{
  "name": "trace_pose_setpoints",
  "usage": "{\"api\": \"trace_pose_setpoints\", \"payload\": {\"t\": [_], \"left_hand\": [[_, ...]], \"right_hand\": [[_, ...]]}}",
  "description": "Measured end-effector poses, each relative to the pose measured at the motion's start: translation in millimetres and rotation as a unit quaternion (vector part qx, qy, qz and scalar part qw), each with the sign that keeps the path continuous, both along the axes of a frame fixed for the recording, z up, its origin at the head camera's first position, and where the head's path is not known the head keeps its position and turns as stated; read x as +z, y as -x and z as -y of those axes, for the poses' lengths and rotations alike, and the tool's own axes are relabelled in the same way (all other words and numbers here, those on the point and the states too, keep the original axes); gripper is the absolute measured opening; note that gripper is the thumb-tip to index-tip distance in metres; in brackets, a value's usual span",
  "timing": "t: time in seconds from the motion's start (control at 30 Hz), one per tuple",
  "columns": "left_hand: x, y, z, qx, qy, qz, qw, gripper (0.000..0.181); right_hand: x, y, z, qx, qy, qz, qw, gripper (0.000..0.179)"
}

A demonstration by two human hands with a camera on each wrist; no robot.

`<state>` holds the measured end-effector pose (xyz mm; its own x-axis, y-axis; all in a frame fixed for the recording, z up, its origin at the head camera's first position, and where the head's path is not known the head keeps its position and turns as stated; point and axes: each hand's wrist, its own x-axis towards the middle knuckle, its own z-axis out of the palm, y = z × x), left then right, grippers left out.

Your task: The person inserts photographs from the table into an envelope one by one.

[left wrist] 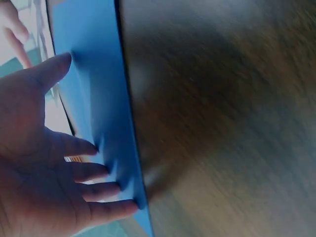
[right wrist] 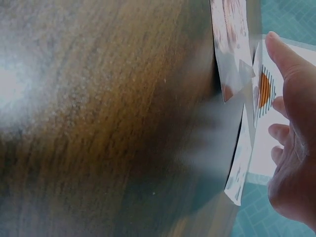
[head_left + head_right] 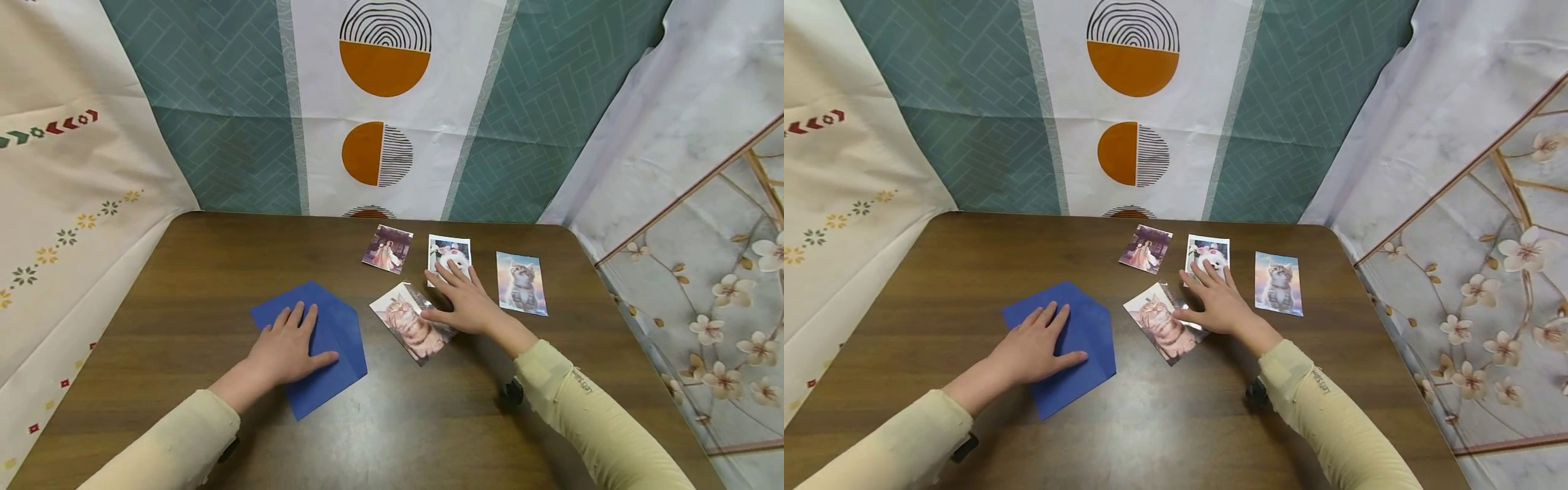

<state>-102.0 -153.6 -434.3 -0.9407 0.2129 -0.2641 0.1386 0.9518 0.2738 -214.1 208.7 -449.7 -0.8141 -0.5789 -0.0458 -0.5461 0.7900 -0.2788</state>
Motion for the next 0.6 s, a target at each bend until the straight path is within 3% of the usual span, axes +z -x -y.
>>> {"api": "trace_pose_setpoints", "payload": {"t": [0.33,0.6], "left_hand": [[-5.8,17.5,20.4,-0.076,-0.014,-0.031,0.9965,0.102],[-3.9,36.5,36.0,-0.100,-0.023,-0.023,0.9945,0.101]], "right_hand": [[0.2,-0.3,-2.4,-0.007,0.006,-0.002,1.0000,0.088],[-0.4,-2.4,-0.3,-0.003,0.015,0.003,0.9999,0.087]]}}
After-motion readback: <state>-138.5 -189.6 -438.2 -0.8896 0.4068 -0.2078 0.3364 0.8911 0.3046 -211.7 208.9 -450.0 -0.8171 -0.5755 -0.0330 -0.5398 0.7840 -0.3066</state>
